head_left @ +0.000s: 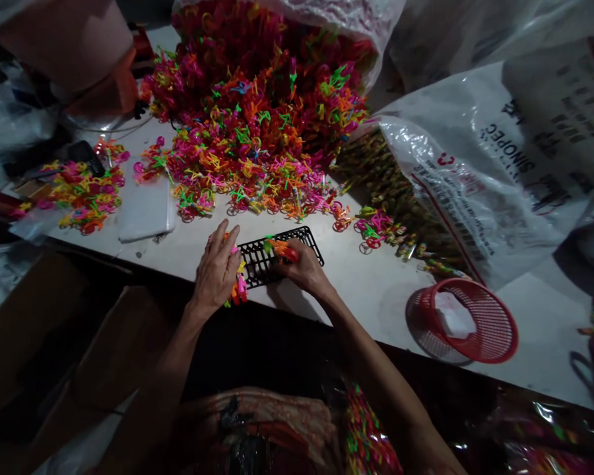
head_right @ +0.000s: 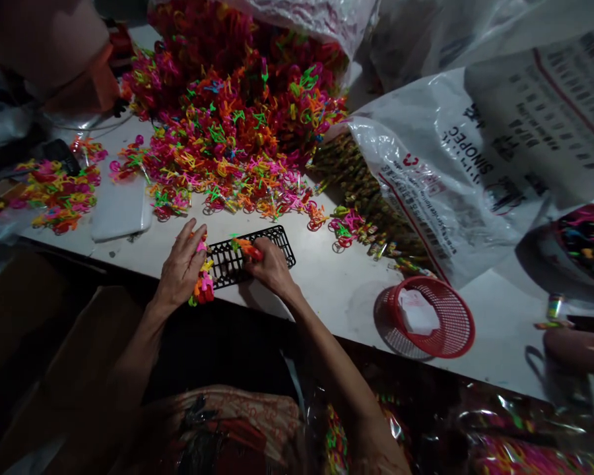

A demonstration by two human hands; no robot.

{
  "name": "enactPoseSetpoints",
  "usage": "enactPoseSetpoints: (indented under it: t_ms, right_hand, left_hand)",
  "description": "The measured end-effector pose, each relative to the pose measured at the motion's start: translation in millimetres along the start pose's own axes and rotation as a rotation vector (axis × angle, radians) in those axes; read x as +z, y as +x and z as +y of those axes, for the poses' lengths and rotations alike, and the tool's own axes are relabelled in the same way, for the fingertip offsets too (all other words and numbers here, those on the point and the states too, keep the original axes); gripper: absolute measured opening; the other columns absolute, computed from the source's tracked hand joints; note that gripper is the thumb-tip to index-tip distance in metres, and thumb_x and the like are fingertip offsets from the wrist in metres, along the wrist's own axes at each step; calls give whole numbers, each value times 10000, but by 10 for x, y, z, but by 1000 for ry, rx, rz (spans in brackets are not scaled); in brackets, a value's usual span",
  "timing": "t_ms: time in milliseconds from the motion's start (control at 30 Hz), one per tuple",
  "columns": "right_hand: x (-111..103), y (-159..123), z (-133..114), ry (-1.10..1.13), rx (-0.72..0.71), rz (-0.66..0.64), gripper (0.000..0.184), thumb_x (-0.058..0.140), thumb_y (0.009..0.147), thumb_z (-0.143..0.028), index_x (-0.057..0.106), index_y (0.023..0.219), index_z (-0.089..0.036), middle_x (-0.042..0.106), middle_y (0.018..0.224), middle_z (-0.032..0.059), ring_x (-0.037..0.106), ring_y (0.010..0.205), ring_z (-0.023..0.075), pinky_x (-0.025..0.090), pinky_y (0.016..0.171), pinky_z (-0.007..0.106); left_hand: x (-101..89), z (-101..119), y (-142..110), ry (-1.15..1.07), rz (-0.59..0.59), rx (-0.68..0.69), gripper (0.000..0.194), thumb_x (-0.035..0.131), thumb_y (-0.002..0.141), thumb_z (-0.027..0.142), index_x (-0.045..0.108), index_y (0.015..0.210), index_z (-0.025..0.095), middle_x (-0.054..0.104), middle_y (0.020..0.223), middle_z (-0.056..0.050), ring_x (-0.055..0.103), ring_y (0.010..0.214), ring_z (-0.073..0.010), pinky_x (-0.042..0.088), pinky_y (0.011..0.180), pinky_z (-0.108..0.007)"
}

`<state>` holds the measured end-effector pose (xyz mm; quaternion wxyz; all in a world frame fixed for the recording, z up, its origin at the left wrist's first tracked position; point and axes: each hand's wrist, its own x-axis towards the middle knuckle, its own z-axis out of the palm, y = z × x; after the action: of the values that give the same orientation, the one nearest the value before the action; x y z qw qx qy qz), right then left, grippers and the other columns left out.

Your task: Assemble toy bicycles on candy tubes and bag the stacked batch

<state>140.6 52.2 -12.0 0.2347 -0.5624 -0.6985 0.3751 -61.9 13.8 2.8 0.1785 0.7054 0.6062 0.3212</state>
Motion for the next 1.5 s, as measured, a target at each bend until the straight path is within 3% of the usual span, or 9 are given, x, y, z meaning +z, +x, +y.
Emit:
enactPoseSetpoints:
  t_ms: [300,433,600,900,1000,1167,1333,1400,1500]
  right_hand:
    - [369,307,-254,199,-85,-112,23,596,689,-147,611,699,-160,581,663,-24,535,649,124,381,632,216]
    - [457,403,-366,25,-112,-140,71,560,764,-163,622,728,-155,607,743,13,547,691,142,365,634,227]
    - [412,396,-367,-212,-175,-133,95,552,796,-201,615,733,-166,591,906,70,519,730,158,350,627,244]
    - [348,617,-291,-110,-227,-233,119,573,745,-184,614,647,-131,530,602,-22,424,581,102,291,574,229]
    - [344,599,-340,-253,-206,-273,84,592,753,-188,652,756,-128,613,690,18,485,624,129,310,593,239]
    - [427,506,-502,-490,-155,-318,240,503,840,-162,660,1016,-113,690,956,147,616,849,215,370,673,262]
    - [277,636,-546,-486,-183,-437,211,559,793,-136,700,948,-112,709,876,111,631,802,194,398,670,245]
    - [148,806,-557,-480,-189,-395,209,562,780,-128,715,920,-117,710,853,86,633,782,185,406,668,240]
    - [61,1081,-605,-605,-63,-113,269,506,839,-160,696,1026,-126,692,1011,139,641,903,231,429,709,272]
  left_hand:
    - [-33,40,13,6,-30,-30,475,377,939,262,435,1410,251,326,1551,-75,282,1438,-219,236,1185,-433]
    - [-38,50,15,7,-27,-18,480,373,938,247,426,1415,259,320,1554,-68,282,1438,-215,235,1186,-436]
    - [-10,43,1,13,-18,-2,475,365,952,268,405,1425,287,318,1558,-52,281,1438,-214,250,1180,-461]
    - [1,69,-18,38,-20,-19,468,327,971,314,391,1433,283,311,1561,-60,289,1435,-222,256,1173,-483]
    - [2,67,-24,47,-29,-22,469,308,978,322,381,1439,278,298,1567,-62,273,1441,-225,251,1174,-487]
    - [5,38,-11,81,-25,-1,499,304,981,381,326,1467,272,266,1579,-73,221,1459,-237,229,1180,-498]
    - [-47,92,-15,182,-19,-21,506,336,970,400,355,1458,270,303,1564,-82,233,1454,-271,273,1153,-528]
    - [-84,176,-27,270,12,-44,484,366,961,381,416,1429,271,329,1551,-86,208,1458,-307,294,1128,-569]
    - [-111,304,-24,390,-3,-26,460,423,939,329,473,1393,280,335,1548,-83,193,1457,-344,289,1097,-638]
